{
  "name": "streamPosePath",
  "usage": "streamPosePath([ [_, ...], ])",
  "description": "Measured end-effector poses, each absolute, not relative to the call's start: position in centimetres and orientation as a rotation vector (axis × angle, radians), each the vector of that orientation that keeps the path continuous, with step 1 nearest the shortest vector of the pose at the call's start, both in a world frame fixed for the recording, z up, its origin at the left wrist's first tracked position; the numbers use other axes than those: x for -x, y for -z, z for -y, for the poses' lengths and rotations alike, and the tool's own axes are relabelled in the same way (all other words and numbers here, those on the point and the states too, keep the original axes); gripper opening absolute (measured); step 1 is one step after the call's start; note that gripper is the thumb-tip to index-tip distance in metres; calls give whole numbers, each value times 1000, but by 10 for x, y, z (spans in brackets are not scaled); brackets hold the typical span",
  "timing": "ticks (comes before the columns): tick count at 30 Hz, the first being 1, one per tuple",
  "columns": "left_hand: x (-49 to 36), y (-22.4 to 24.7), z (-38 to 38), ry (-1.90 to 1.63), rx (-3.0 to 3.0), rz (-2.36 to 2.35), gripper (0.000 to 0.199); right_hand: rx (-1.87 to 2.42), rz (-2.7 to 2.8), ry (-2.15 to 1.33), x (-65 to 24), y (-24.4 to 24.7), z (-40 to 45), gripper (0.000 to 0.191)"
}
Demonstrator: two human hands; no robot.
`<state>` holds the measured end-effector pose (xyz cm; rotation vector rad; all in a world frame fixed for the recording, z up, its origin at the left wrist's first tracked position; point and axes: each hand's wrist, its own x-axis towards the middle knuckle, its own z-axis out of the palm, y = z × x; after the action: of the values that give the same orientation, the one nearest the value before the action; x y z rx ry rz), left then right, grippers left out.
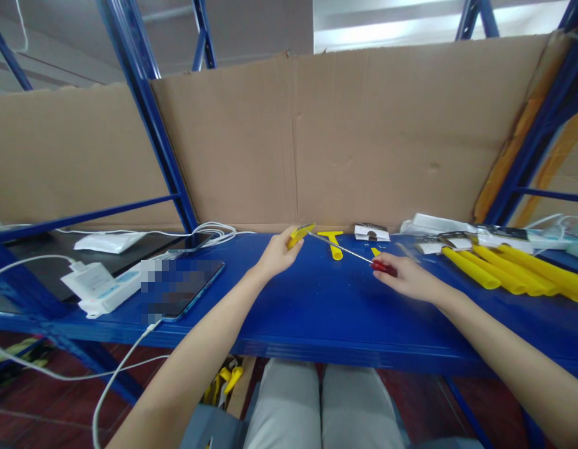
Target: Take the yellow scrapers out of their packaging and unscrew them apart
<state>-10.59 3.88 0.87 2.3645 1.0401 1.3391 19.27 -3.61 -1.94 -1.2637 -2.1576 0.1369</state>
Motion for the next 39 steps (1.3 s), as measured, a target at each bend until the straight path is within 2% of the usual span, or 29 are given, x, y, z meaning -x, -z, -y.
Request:
streamPosePath([
  [16, 109, -10, -38, -1300, -2416, -1049, 37, 1211, 2109, -131, -193, 19, 36, 26],
  [24, 109, -6, -43, -1365, -2390, -1008, 35, 1272, 2184, -366, -189, 15, 39, 42],
  [30, 109, -7, -42, -1352, -2396, -1002, 34, 1288, 2088, -418, -187, 20, 39, 34],
  [35, 108, -10, -38, -1304, -2399, -1038, 36, 1252, 2069, -230, -186, 24, 36, 28],
  [39, 108, -10, -40, -1312, -2394, -1073, 36, 1295, 2144, -290, -187, 22, 36, 28],
])
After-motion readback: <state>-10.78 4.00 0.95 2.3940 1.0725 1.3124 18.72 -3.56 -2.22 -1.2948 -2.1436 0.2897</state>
